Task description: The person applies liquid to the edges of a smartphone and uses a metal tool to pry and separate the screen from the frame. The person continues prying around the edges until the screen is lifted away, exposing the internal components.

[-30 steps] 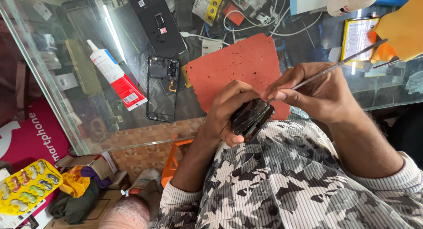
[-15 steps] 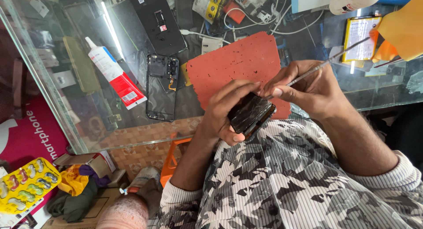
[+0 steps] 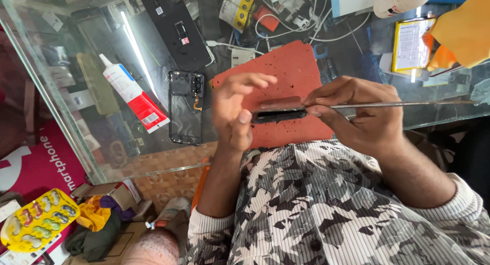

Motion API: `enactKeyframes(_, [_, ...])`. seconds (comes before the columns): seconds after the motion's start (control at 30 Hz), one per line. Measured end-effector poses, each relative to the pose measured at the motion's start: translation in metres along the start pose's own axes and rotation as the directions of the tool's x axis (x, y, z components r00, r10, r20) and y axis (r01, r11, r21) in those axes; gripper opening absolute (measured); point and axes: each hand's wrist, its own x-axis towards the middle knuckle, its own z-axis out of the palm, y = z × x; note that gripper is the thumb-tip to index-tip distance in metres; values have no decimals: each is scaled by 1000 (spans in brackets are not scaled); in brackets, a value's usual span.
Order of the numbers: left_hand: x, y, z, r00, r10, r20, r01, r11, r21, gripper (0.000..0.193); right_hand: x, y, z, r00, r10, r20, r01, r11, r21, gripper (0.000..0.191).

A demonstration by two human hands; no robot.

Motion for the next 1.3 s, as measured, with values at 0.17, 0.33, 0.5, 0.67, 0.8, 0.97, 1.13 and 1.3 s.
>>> enactKeyframes(0.17, [-8, 36, 8, 946, 305, 111, -308, 733, 607, 40, 8, -3, 15, 999, -45, -16, 44, 998, -34, 21])
enactKeyframes(0.33, [-1, 58, 14, 980, 181, 80, -177, 619, 765, 40, 16, -5, 25, 996, -80, 39, 82, 996, -37, 21])
enactKeyframes(0.5, [5, 66, 7, 991, 131, 1, -87, 658, 748, 39, 21, -9, 26, 982, -149, 117, 150, 989, -2, 18])
enactKeyframes(0.67, [8, 68, 2, 992, 124, -6, -85, 713, 696, 34, 19, -10, 39, 981, -185, 64, 185, 983, 8, 17])
enactKeyframes(0.8, [12, 68, -4, 994, 108, 15, -90, 740, 666, 28, 16, -8, 45, 993, -113, 40, 110, 991, 81, 17])
enactKeyframes(0.97, [11, 69, -7, 995, 95, 33, -92, 723, 685, 20, 19, -7, 44, 996, -62, 59, 55, 992, 110, 14])
enactKeyframes(1.13, [11, 66, -7, 994, 111, 11, -89, 728, 679, 19, 18, -8, 42, 989, -131, 71, 127, 990, 60, 17])
enactKeyframes(1.3, [12, 63, -9, 992, 126, 13, -103, 747, 657, 19, 11, -7, 43, 982, -178, 69, 177, 984, 19, 19])
